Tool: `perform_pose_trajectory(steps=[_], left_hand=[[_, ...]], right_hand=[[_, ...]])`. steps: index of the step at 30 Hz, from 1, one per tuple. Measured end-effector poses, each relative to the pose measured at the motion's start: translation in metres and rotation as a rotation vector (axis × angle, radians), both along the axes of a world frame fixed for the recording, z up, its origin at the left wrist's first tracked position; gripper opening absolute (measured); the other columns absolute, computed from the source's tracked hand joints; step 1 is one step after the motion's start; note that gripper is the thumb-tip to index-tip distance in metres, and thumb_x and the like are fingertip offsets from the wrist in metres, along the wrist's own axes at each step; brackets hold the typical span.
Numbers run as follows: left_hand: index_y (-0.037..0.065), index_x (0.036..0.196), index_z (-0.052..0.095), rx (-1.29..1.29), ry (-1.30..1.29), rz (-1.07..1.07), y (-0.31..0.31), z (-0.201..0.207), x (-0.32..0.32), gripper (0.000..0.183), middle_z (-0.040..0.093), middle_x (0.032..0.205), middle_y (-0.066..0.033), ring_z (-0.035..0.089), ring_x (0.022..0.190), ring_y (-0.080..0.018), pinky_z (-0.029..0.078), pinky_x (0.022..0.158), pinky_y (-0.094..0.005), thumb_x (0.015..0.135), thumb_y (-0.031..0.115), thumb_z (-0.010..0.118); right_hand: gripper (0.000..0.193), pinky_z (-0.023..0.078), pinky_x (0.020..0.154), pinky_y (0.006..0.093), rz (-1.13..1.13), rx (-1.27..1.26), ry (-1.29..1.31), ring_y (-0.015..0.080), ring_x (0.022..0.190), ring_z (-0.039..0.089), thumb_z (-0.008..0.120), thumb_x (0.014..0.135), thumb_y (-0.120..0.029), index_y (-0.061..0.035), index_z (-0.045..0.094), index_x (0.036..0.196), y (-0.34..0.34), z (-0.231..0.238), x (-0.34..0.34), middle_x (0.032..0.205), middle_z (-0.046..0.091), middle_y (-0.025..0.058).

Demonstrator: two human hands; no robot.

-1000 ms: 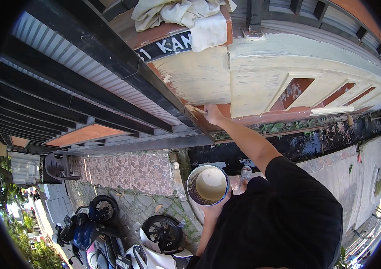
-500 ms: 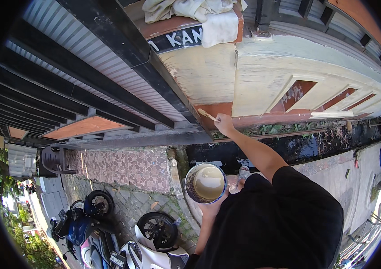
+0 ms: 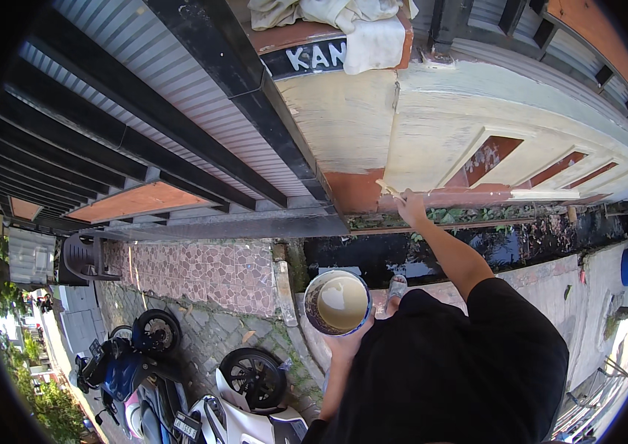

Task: Painting an exterior wall with a brush and a paint can.

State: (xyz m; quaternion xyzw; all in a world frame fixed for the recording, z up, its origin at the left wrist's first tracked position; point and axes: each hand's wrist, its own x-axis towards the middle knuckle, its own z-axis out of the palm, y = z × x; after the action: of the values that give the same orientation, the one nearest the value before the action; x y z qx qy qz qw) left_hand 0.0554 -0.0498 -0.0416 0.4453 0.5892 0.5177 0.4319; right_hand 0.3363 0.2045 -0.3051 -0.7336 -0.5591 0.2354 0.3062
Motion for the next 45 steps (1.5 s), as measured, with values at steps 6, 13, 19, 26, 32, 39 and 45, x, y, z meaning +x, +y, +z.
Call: perform_pose_trajectory(steps=[6,13,19,26,32,39,45], left_hand=[[0.0,0.139,0.061,-0.042,0.009,-0.002,0.0,0.003,0.0,0.076,0.071,0.129,-0.0091,0.068,0.118,-0.021,0.053,0.107,-0.0393,0.073,0.01,0.098],[0.0,0.139,0.06,-0.07,-0.029,-0.037,0.003,0.002,0.003,0.075,0.069,0.131,-0.0087,0.067,0.12,-0.0215,0.053,0.108,-0.0395,0.074,0.01,0.097],[0.001,0.136,0.063,-0.048,-0.052,-0.059,0.008,-0.001,0.002,0.067,0.071,0.127,-0.0084,0.069,0.117,-0.0201,0.055,0.105,-0.0381,0.077,0.005,0.095],[0.002,0.131,0.067,-0.041,0.0,-0.091,0.014,-0.009,0.003,0.059,0.073,0.123,-0.0068,0.07,0.113,-0.0188,0.056,0.102,-0.0379,0.078,0.006,0.094],[0.002,0.133,0.066,0.033,-0.005,-0.111,0.014,-0.012,0.003,0.06,0.073,0.122,-0.0068,0.07,0.113,-0.0192,0.055,0.102,-0.0378,0.079,0.006,0.093],[0.002,0.135,0.064,-0.068,-0.033,-0.023,0.004,0.0,0.006,0.066,0.072,0.125,-0.0063,0.069,0.114,-0.0186,0.055,0.102,-0.0366,0.077,0.004,0.094],[0.002,0.133,0.065,-0.114,0.006,-0.027,0.0,0.002,0.006,0.065,0.072,0.123,-0.0057,0.07,0.111,-0.017,0.056,0.1,-0.0348,0.076,0.005,0.096]], right_hand=[[0.024,0.056,0.097,0.0522,0.296,0.256,-0.056,0.0455,0.103,0.072,0.072,0.098,-0.014,0.0055,0.07,0.112,0.026,-0.003,-0.071,0.108,0.072,0.0313],[0.022,0.065,0.075,0.0471,0.275,-0.018,-0.613,0.0384,0.088,0.078,0.062,0.102,-0.014,0.0022,0.061,0.117,0.086,0.029,-0.052,0.104,0.073,0.0236],[0.018,0.065,0.075,0.0451,0.212,-0.016,-0.629,0.0354,0.087,0.079,0.062,0.101,-0.01,0.0,0.061,0.116,0.028,0.029,0.012,0.096,0.074,0.019],[0.015,0.064,0.082,0.0481,0.281,-0.062,-0.492,0.039,0.096,0.076,0.061,0.099,-0.009,0.0005,0.065,0.109,0.062,0.018,-0.035,0.099,0.073,0.024],[0.017,0.063,0.085,0.0515,0.092,-0.135,-0.378,0.0439,0.095,0.075,0.058,0.099,-0.009,0.0031,0.068,0.106,0.04,0.008,0.032,0.102,0.073,0.027],[0.019,0.063,0.087,0.0513,0.418,-0.048,-0.366,0.0443,0.098,0.076,0.056,0.099,-0.006,0.0033,0.07,0.107,0.048,-0.01,-0.062,0.104,0.073,0.027],[0.023,0.063,0.089,0.0525,0.473,-0.224,-0.192,0.0427,0.103,0.077,0.057,0.098,-0.004,0.0055,0.073,0.112,0.117,0.025,-0.149,0.107,0.077,0.0297]])
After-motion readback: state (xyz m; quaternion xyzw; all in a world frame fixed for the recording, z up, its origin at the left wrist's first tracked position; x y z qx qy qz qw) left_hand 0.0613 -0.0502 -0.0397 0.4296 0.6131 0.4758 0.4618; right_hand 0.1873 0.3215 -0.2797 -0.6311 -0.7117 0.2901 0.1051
